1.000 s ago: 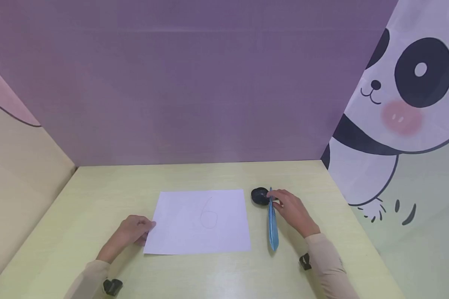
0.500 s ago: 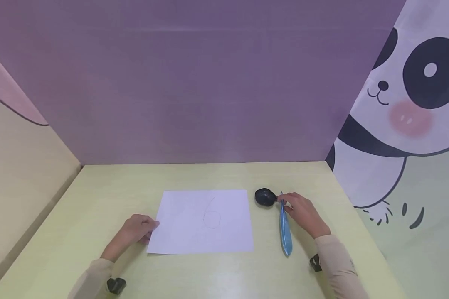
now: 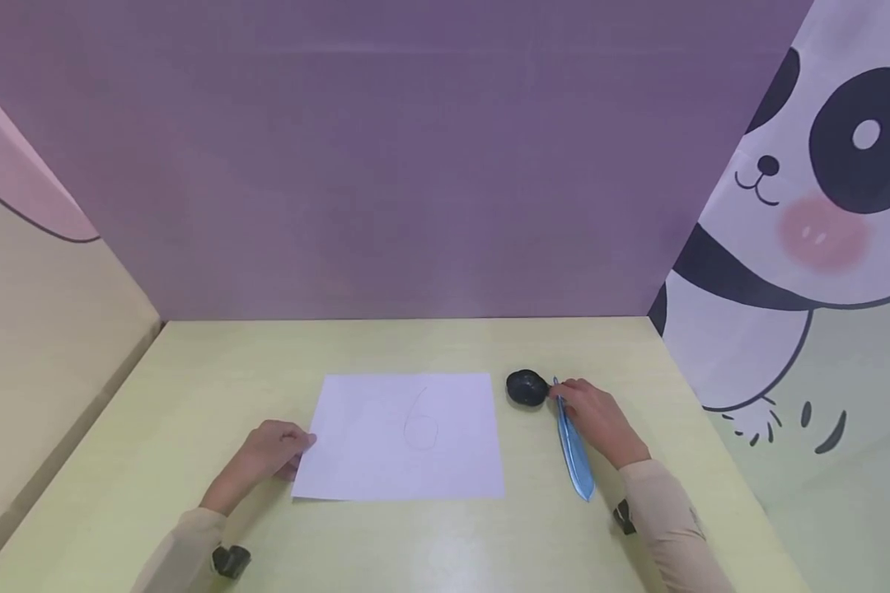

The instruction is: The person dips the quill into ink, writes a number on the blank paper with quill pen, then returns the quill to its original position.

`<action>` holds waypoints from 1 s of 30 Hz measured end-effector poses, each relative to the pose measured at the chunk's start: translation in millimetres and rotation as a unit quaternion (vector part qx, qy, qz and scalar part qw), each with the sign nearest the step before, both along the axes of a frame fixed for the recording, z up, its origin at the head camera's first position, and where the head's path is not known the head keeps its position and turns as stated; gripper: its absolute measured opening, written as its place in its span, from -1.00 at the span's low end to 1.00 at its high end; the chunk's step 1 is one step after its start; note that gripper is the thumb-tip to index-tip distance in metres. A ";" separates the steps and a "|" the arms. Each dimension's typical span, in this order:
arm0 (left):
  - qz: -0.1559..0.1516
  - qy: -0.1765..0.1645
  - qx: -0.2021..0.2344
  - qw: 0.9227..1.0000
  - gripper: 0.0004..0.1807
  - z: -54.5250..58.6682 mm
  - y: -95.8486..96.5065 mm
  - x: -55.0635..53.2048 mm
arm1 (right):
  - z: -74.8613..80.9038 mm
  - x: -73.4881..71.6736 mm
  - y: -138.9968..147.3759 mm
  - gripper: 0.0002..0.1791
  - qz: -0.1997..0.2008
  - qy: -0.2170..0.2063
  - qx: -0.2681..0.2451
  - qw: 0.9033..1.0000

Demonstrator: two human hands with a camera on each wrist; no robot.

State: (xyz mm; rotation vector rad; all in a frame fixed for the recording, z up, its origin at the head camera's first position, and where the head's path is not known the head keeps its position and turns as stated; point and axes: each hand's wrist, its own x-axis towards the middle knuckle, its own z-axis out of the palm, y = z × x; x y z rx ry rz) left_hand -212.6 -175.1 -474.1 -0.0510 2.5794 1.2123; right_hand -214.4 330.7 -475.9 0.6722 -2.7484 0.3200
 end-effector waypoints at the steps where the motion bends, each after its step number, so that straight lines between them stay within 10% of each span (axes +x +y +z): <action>1: 0.000 0.000 0.000 1.000 -0.67 0.0 -0.2 -0.2 | 0.3 -0.1 -0.3 -0.65 0.001 0.001 0.002 1.000; 30: -0.005 -0.015 0.044 0.999 -0.68 7.7 -12.5 1.7 | 6.6 8.7 -3.4 -0.66 -0.037 -0.008 -0.021 0.999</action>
